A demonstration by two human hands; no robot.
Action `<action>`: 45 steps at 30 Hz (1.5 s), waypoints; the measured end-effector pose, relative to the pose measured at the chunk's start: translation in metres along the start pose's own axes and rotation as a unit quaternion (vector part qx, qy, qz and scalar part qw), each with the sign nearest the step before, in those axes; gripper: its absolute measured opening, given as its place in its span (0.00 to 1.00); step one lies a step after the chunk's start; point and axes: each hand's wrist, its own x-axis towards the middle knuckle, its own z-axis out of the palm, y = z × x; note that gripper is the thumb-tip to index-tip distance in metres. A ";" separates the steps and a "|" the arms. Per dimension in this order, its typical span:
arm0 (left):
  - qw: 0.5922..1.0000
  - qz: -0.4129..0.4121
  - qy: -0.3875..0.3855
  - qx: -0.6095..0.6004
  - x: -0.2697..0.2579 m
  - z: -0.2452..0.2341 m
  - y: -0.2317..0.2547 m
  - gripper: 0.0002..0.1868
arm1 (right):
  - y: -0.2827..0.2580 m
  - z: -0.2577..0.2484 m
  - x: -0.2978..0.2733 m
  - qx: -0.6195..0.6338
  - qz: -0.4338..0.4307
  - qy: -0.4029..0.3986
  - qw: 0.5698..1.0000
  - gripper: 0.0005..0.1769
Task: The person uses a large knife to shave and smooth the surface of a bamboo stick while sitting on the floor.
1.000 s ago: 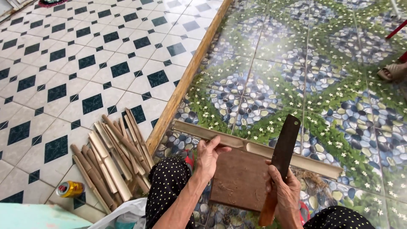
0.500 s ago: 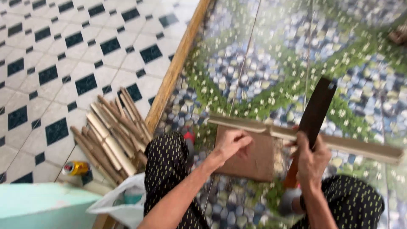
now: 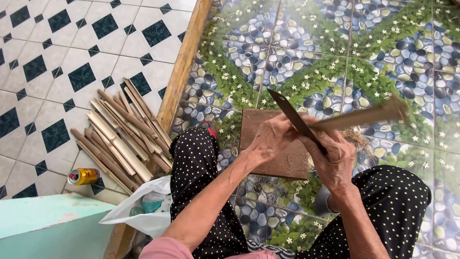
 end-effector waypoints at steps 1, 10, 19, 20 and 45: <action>1.000 -0.001 -0.002 -0.001 -0.003 0.006 -0.018 0.07 | -0.008 -0.001 0.002 0.000 0.002 0.000 1.000 0.05; 0.974 -0.134 0.172 -0.061 -0.013 0.017 -0.113 0.12 | -0.011 0.006 -0.002 0.156 0.166 0.078 0.971 0.19; 0.941 -0.265 0.172 -0.124 -0.024 -0.006 -0.107 0.20 | 0.076 0.075 -0.058 0.380 0.499 -0.002 0.779 0.11; 0.938 -0.270 0.178 -0.127 -0.025 -0.009 -0.106 0.22 | 0.083 0.078 -0.061 0.377 0.521 0.006 0.766 0.10; 0.930 -0.257 0.222 -0.143 -0.052 -0.035 -0.146 0.24 | 0.066 0.098 -0.046 0.486 0.582 -0.037 0.651 0.15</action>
